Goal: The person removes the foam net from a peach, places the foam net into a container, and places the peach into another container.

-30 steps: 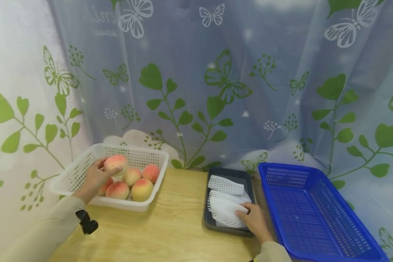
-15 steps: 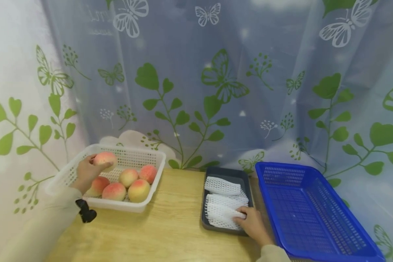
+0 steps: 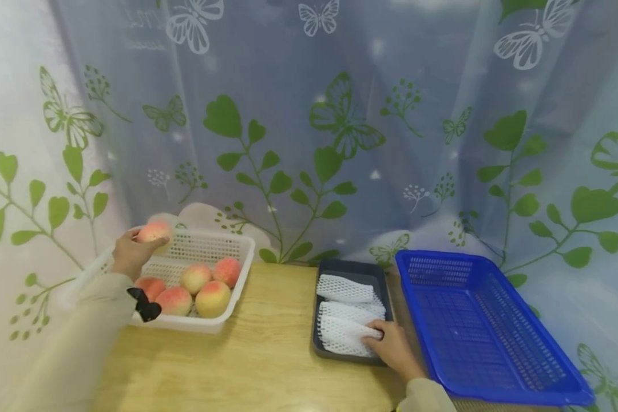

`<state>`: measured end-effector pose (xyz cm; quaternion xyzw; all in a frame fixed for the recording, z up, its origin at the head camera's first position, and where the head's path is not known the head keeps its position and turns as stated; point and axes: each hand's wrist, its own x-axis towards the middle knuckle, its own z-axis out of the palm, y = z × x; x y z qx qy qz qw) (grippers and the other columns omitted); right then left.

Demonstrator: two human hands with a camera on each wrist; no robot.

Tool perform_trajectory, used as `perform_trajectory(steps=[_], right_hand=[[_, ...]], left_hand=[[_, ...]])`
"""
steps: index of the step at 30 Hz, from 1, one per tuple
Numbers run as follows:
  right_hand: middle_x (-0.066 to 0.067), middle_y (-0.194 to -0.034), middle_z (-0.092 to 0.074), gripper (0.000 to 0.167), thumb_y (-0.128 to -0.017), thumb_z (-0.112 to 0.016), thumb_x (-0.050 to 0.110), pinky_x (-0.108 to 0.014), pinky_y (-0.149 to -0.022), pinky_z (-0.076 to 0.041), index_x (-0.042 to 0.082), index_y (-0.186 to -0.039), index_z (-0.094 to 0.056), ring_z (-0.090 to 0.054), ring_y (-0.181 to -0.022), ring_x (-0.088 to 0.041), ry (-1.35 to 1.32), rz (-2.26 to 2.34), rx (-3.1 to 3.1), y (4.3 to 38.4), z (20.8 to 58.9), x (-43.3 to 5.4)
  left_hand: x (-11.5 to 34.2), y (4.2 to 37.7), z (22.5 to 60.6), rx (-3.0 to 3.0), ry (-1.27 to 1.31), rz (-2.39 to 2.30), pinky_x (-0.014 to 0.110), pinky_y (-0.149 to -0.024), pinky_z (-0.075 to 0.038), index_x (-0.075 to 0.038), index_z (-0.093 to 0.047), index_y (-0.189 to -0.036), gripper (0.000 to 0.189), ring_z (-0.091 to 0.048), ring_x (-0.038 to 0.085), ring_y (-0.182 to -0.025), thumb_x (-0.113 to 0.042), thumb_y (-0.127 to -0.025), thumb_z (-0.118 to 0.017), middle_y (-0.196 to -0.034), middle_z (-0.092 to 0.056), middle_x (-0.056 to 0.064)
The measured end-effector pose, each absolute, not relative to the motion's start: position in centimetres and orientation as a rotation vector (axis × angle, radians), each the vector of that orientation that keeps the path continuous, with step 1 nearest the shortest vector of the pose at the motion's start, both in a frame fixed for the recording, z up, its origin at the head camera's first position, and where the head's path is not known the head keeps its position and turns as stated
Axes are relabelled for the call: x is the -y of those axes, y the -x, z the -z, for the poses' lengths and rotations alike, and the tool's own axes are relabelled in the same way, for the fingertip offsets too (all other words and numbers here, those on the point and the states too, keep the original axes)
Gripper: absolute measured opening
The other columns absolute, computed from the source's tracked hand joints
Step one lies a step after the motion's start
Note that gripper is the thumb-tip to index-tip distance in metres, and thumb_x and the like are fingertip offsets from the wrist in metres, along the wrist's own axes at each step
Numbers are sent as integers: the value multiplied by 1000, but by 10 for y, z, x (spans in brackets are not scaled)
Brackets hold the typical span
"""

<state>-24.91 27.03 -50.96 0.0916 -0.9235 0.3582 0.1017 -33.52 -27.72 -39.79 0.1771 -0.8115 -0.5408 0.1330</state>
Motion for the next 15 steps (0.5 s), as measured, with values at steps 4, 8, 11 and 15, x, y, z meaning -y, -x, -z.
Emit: perform_trajectory(steps=[4, 8, 11, 15], right_hand=[[-7, -85, -71, 21, -71, -82, 5, -21, -61, -48, 1, -90, -73, -55, -69, -4, -233, -1141, 2742, 250, 509, -268], [-9, -86, -71, 22, -72, -81, 3, -21, -60, -48, -1, -91, -72, -54, -68, -3, -217, -1192, 2732, 251, 509, -266], [-9, -84, -70, 22, -72, -81, 2, -20, -58, -47, -3, -91, -72, -52, -66, -1, -214, -1200, 2711, 250, 510, -267], [-9, -83, -70, 22, -72, -80, 2, -20, -56, -46, -4, -92, -72, -50, -64, -1, -213, -1198, 2702, 249, 510, -268]], left_hand=[[276, 333, 413, 2487, -441, 1479, 56, -104, -36, 6, -28, -146, 81, -34, 47, -131, -26, -85, -71, -145, -34, 31], [277, 335, 421, 2594, -391, 1416, 58, -102, -38, 10, -29, -144, 80, -37, 50, -127, -25, -85, -71, -142, -36, 35], [278, 339, 428, 2644, -357, 1361, 58, -101, -38, 11, -32, -142, 79, -39, 51, -124, -26, -84, -71, -140, -38, 36], [281, 344, 438, 2696, -327, 1300, 59, -99, -40, 11, -36, -140, 78, -41, 51, -122, -27, -83, -72, -138, -40, 36]])
